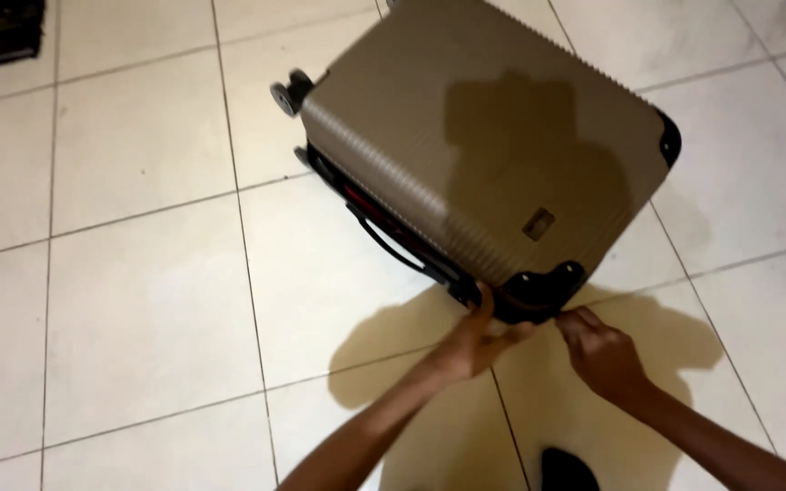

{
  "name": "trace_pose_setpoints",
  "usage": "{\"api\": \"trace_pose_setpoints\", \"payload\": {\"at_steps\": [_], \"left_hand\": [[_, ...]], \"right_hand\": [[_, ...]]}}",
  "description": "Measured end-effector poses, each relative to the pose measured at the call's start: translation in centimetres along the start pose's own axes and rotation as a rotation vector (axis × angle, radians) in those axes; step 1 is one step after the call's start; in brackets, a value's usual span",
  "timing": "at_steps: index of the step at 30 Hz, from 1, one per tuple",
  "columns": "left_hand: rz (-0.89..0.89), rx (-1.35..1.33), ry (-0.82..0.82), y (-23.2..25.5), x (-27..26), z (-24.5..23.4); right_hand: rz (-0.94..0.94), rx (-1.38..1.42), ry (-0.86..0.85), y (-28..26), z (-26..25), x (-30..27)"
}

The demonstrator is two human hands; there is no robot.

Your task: The person is packing various items including clothes, bags, and accessories into a suitcase.

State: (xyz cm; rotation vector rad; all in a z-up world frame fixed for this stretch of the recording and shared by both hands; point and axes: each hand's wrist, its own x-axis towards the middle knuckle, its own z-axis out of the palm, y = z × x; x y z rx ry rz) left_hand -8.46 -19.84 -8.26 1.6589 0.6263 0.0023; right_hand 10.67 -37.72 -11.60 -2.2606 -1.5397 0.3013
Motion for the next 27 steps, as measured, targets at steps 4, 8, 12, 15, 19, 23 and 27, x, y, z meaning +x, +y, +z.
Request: {"api": "trace_pose_setpoints", "payload": {"at_steps": [4,8,12,15,19,23,27], "left_hand": [[0.049,0.198,0.235,0.2,0.8,-10.5],[-0.068,0.410,0.954,0.2,4.3,-24.1],[-0.021,0.528,1.140,-2.3,9.6,-34.7],[-0.298,-0.157,0.715,-4.7,11.4,-35.4],[-0.207,-0.392,0.693,-3.6,11.9,-29.8],[0.147,-0.383,0.794,-10.7,13.1,-29.3],[0.130,-0.157,1.009,-14.3,12.6,-26.2]], "right_hand": [[0.027,0.065,0.072,-0.4,0.6,0.6],[0.190,0.195,0.047,-1.9,2.8,0.1],[0.341,0.224,0.220,-1.8,7.0,-0.3],[0.714,0.752,0.319,-4.8,9.3,-0.6],[0.949,1.262,0.382,-4.5,9.3,0.9],[0.982,0.879,0.280,-3.3,6.4,-0.9],[0.808,0.907,0.383,5.0,7.9,-2.1]]}}
